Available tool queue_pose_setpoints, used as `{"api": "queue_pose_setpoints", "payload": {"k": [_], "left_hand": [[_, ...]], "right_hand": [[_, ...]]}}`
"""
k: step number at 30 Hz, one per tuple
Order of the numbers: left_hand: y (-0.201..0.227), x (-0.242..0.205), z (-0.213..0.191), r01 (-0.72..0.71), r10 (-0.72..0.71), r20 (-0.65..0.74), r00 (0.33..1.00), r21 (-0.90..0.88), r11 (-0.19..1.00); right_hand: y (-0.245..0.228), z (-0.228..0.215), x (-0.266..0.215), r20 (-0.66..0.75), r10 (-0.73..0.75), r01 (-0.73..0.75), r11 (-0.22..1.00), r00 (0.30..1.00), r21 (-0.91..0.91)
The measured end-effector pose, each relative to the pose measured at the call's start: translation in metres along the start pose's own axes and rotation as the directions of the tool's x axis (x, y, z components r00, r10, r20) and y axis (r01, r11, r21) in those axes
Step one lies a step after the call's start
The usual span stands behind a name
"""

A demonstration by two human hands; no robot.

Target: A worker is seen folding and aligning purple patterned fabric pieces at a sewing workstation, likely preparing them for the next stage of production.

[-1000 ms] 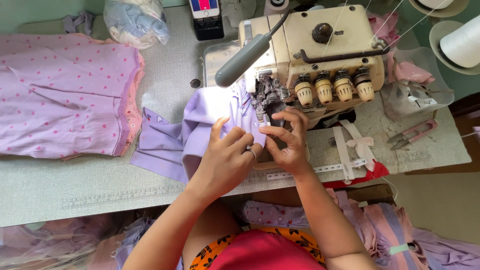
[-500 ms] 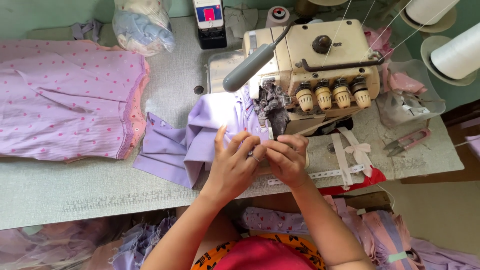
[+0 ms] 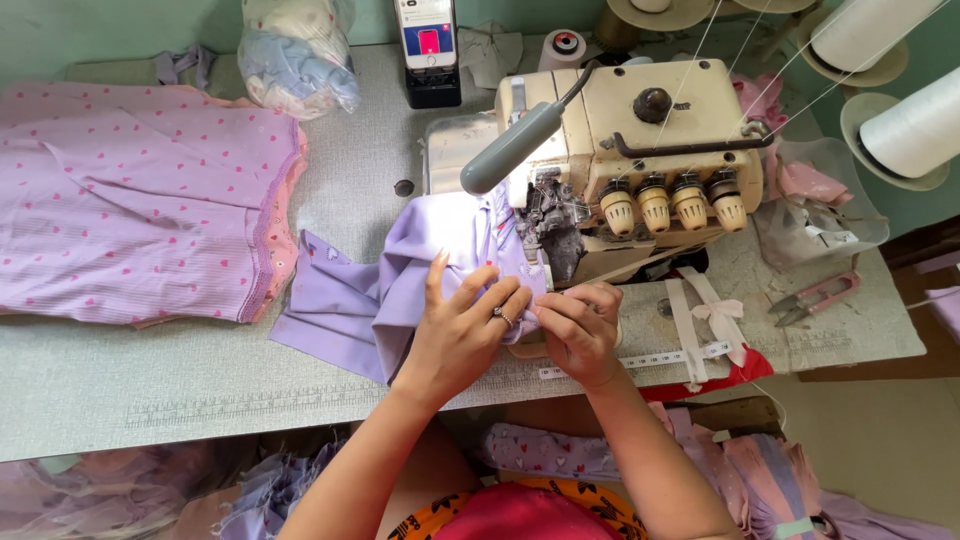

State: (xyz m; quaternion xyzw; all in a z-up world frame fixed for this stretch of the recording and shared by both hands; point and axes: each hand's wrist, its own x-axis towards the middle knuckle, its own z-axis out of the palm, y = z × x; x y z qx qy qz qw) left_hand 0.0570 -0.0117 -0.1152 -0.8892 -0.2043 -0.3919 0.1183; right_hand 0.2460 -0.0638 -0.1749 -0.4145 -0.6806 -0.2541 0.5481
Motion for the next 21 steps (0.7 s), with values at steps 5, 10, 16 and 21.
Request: {"api": "queue_pose_setpoints", "payload": {"k": [5, 10, 16, 21], "left_hand": [[0.000, 0.003, 0.000, -0.007, 0.007, 0.015, 1.000, -0.004, 1.000], [0.000, 0.003, 0.002, 0.000, 0.000, 0.032, 0.999, -0.021, 1.000], [-0.003, 0.006, 0.005, 0.004, -0.003, 0.029, 1.000, -0.017, 1.000], [-0.002, 0.017, 0.003, 0.043, -0.043, 0.067, 0.997, 0.003, 0.999]], "right_hand": [[0.000, 0.000, 0.005, -0.004, 0.003, -0.003, 1.000, 1.000, 0.009], [0.001, 0.001, 0.003, -0.009, 0.018, -0.018, 1.000, 1.000, 0.009], [0.005, 0.003, 0.000, 0.009, 0.052, -0.052, 0.999, 0.999, -0.002], [0.008, 0.003, 0.002, 0.058, 0.112, -0.111, 0.994, 0.992, -0.017]]}}
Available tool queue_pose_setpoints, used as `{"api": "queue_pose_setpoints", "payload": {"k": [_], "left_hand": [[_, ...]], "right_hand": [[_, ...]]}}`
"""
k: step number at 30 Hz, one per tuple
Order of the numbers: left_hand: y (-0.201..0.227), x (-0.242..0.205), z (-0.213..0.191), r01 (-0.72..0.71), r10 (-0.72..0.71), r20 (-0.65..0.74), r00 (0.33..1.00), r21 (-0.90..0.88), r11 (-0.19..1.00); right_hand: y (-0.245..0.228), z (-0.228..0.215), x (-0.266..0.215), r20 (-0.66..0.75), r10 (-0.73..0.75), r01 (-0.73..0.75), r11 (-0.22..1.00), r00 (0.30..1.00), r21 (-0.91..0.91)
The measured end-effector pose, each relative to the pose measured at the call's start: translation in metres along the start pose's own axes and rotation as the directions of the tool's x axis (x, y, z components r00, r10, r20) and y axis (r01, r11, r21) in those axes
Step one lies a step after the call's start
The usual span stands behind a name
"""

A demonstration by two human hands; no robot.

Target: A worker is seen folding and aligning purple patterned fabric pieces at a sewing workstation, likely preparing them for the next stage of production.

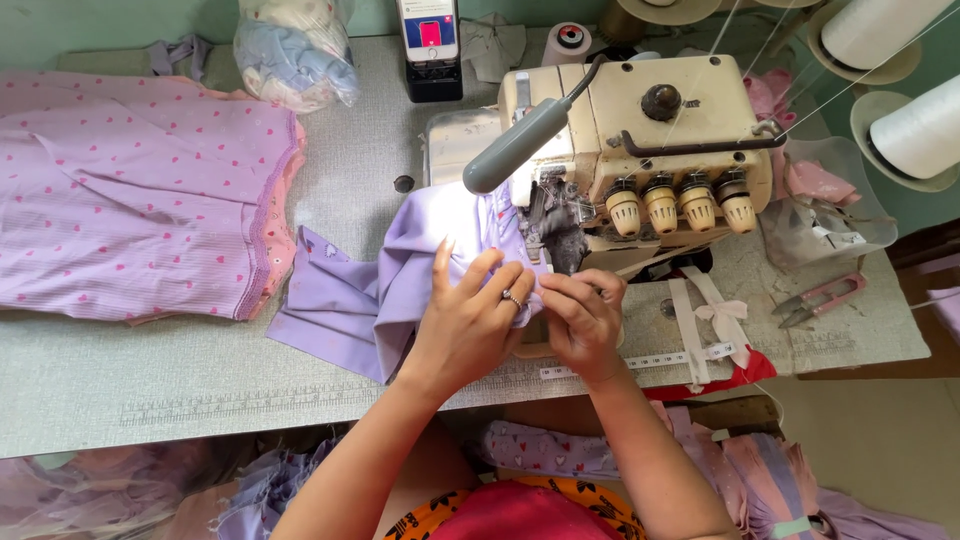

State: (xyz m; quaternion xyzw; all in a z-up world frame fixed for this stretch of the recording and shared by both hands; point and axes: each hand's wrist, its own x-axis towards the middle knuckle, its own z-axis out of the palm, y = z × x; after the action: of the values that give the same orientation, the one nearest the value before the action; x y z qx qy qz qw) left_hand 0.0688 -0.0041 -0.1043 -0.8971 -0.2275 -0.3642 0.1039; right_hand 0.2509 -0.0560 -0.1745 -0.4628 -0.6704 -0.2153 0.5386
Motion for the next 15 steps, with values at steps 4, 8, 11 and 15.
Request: {"api": "queue_pose_setpoints", "payload": {"k": [4, 8, 11, 15], "left_hand": [[0.0035, 0.0052, -0.0025, 0.034, -0.034, 0.037, 0.999, 0.007, 0.999], [0.0050, 0.0046, -0.0064, 0.058, -0.058, 0.043, 0.997, 0.009, 0.998], [0.0012, 0.0037, -0.0067, 0.080, -0.081, 0.096, 0.992, 0.014, 0.997], [-0.0029, 0.0024, -0.0102, 0.075, -0.063, 0.129, 0.990, -0.091, 0.993]], "right_hand": [[-0.0044, -0.0044, 0.0087, 0.048, 0.067, -0.067, 0.998, 0.997, -0.005], [-0.0012, -0.0030, 0.0011, 0.061, 0.105, -0.102, 0.994, 0.993, -0.038], [0.0002, -0.0016, 0.0028, 0.075, 0.109, -0.107, 0.994, 0.991, -0.031], [-0.0008, -0.0008, 0.0011, 0.105, 0.120, -0.118, 0.993, 0.987, -0.027]]}}
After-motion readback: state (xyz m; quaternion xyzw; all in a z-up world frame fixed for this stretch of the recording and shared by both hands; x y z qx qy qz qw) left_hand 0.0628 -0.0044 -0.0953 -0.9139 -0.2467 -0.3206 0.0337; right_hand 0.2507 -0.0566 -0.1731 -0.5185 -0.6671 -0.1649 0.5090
